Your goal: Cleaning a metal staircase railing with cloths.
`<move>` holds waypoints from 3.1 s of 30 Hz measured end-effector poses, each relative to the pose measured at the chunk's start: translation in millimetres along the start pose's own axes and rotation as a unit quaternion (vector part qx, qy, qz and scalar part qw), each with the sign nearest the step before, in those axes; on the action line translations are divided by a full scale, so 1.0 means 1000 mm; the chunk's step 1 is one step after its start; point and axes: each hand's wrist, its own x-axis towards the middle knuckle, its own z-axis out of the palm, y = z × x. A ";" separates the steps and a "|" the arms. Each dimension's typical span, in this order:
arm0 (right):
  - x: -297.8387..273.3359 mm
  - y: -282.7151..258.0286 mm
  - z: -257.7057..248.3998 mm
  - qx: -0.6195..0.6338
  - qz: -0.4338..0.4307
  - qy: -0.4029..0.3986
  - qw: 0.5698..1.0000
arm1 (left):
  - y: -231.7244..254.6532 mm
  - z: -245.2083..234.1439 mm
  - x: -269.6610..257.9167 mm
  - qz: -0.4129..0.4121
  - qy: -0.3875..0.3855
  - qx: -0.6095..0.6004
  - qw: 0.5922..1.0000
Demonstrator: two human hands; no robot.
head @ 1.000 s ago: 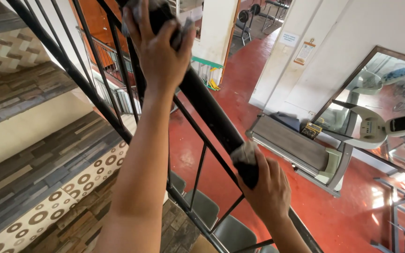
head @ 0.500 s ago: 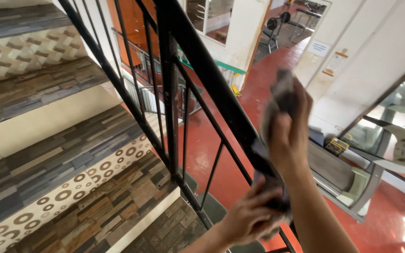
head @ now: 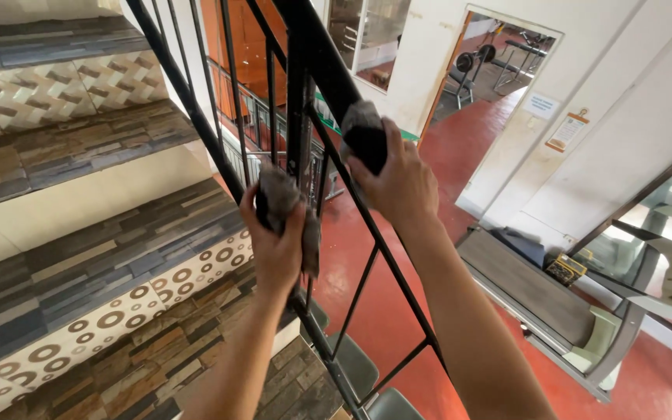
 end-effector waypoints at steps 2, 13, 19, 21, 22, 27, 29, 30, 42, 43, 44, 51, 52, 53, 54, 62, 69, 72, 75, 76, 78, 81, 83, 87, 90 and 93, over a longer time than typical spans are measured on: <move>-0.033 -0.005 -0.021 -0.023 0.058 -0.034 0.998 | -0.005 0.011 0.033 0.099 -0.032 0.046 0.993; -0.164 0.055 -0.038 -0.046 0.173 -0.064 0.982 | -0.084 0.079 0.096 0.472 -0.042 0.323 0.820; -0.168 0.058 -0.034 -0.048 0.189 -0.044 0.980 | -0.148 0.082 -0.105 0.444 -0.189 0.298 0.823; -0.171 0.057 -0.035 -0.047 0.189 -0.046 0.980 | -0.178 0.060 -0.148 0.478 -0.319 0.219 0.789; -0.173 0.058 -0.034 -0.055 0.190 -0.045 0.979 | -0.166 0.048 -0.162 0.472 -0.393 0.201 0.763; -0.170 0.061 -0.030 -0.063 0.182 -0.023 0.981 | -0.113 0.030 -0.062 0.293 -0.534 0.004 0.793; -0.172 0.059 -0.029 -0.047 0.183 -0.014 0.982 | -0.076 0.029 0.016 0.482 -0.318 0.218 0.787; -0.170 0.060 -0.028 -0.045 0.184 -0.014 0.982 | -0.075 0.035 0.056 0.483 -0.320 0.219 0.785; -0.167 0.058 -0.028 -0.065 0.203 -0.014 0.977 | -0.150 0.049 -0.020 0.399 -0.202 0.202 0.871; -0.169 0.056 -0.031 -0.063 0.146 0.029 0.987 | -0.170 0.040 -0.054 0.375 -0.267 0.147 0.875; -0.171 0.053 -0.033 -0.060 0.090 0.073 0.991 | -0.189 0.031 -0.089 0.347 -0.330 0.092 0.873; -0.171 0.049 -0.034 -0.057 0.116 0.063 0.990 | -0.216 -0.008 -0.105 0.144 -0.269 0.062 0.950; -0.172 0.049 -0.035 -0.063 0.099 0.074 0.990 | -0.210 0.005 -0.090 0.175 -0.226 0.054 0.957; -0.171 0.050 -0.034 -0.069 0.081 0.083 0.991 | -0.206 0.018 -0.074 0.205 -0.180 0.046 0.961; -0.176 0.045 -0.033 -0.069 0.088 0.074 0.991 | -0.181 0.027 -0.066 0.195 -0.185 0.050 0.962; -0.170 0.036 -0.038 -0.055 0.100 0.086 0.990 | -0.194 0.084 -0.066 0.099 -0.228 -0.186 0.950; -0.172 0.043 -0.031 -0.060 0.104 0.087 0.989 | -0.350 0.041 -0.108 0.201 -0.172 0.209 0.941; -0.172 0.049 -0.029 -0.053 0.108 0.088 0.989 | -0.409 -0.013 -0.121 0.168 -0.293 0.303 0.891; -0.179 0.050 -0.029 -0.060 0.111 0.089 0.988 | -0.445 -0.071 -0.119 -0.010 -0.463 0.514 0.722; -0.179 0.051 -0.030 -0.059 0.104 0.101 0.988 | -0.436 -0.082 -0.111 -0.055 -0.432 0.421 0.796; -0.189 0.053 -0.025 -0.050 0.094 0.115 0.988 | -0.401 -0.090 -0.074 -0.095 -0.389 0.326 0.856; -0.207 0.054 -0.015 0.015 -0.010 0.228 0.974 | -0.311 -0.057 0.004 -0.028 -0.240 0.229 0.943; -0.219 0.045 -0.001 0.029 -0.074 0.322 0.943 | -0.245 -0.028 0.057 0.104 -0.185 0.050 0.976; -0.182 0.008 0.068 0.125 -0.191 0.208 0.951 | -0.145 0.032 0.116 0.270 -0.144 0.044 0.951; -0.127 -0.008 0.101 0.032 -0.163 0.131 0.977 | -0.130 0.065 0.116 0.111 -0.209 -0.217 0.947; -0.078 -0.009 0.124 -0.139 -0.149 0.262 0.943 | -0.175 0.089 0.103 0.203 -0.157 -0.073 0.964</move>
